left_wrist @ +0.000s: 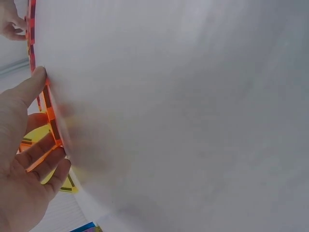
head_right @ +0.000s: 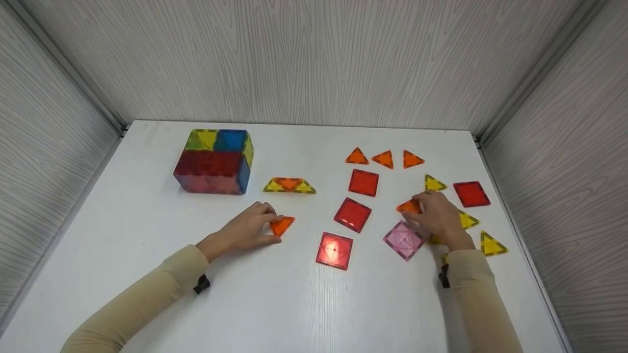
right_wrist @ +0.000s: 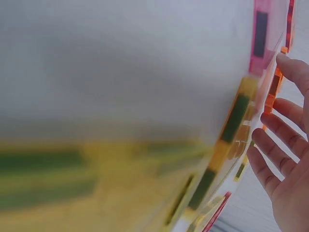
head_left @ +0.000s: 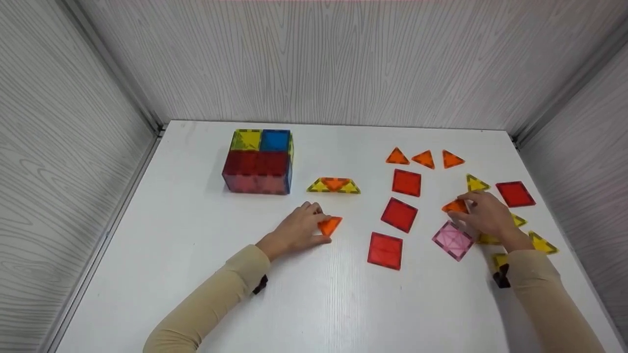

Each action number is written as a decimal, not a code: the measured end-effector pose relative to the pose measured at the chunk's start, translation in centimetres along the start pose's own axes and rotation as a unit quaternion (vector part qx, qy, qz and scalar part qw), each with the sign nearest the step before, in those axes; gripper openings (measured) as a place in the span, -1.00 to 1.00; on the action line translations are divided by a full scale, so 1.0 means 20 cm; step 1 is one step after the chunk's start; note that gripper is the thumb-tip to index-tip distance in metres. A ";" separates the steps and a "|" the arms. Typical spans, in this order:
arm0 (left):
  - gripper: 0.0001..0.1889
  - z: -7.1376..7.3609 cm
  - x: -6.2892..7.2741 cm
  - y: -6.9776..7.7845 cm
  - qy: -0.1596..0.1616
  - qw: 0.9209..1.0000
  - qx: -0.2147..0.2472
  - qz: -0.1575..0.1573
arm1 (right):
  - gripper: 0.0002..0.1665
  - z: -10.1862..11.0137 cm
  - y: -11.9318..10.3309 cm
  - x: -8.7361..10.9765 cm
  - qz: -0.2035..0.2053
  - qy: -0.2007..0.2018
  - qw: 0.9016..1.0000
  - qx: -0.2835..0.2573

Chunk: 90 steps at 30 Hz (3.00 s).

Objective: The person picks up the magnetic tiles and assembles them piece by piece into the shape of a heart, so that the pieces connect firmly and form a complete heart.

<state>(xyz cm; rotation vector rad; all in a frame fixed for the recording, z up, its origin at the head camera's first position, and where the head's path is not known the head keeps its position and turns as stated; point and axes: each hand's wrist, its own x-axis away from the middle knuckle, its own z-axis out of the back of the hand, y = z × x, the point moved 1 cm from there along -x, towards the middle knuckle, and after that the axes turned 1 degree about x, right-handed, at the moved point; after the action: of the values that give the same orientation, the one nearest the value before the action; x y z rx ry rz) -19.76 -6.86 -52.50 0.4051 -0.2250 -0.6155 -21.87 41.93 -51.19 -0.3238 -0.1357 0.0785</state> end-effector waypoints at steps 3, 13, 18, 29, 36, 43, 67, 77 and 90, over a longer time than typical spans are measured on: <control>-0.35 0.01 0.00 -0.01 -0.002 1.000 -0.001 -0.002 | -0.20 0.00 -0.08 0.00 0.018 0.020 1.000 -0.007; -0.37 0.02 0.00 -0.02 0.000 1.000 -0.006 -0.015 | -0.37 -0.08 -0.51 -0.04 0.148 0.052 0.987 -0.021; -0.36 0.03 0.00 -0.02 -0.009 1.000 -0.006 -0.007 | -0.36 -0.18 -0.75 -0.06 0.195 0.026 0.980 -0.006; -0.35 0.03 -0.02 -0.01 -0.012 1.000 -0.020 0.001 | -0.38 -0.37 -1.09 -0.10 0.299 -0.038 0.951 0.069; -0.34 0.04 -0.04 -0.01 -0.011 1.000 -0.021 0.009 | -0.41 -0.41 -1.10 -0.09 0.301 -0.046 0.951 0.060; -0.35 0.05 -0.06 -0.01 -0.009 1.000 -0.017 0.015 | -0.39 -0.39 -1.11 -0.07 0.291 -0.046 0.954 0.057; -0.35 0.06 -0.09 -0.02 -0.007 1.000 -0.013 0.006 | -0.49 -0.12 -0.71 -0.37 0.176 0.052 0.983 -0.018; -0.37 0.05 -0.07 -0.01 -0.018 1.000 -0.009 0.000 | -0.42 -0.12 -0.61 -0.61 0.096 0.043 0.993 0.046; -0.38 0.07 -0.08 -0.02 -0.015 1.000 -0.006 0.000 | -0.33 -0.19 -0.74 -0.65 0.105 -0.004 0.992 0.076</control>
<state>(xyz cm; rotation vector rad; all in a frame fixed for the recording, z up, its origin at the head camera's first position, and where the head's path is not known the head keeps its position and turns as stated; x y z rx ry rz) -21.63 -6.67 -51.59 0.3856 -0.2493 -0.6234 -33.26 25.58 -51.52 -0.1854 -0.1034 0.2968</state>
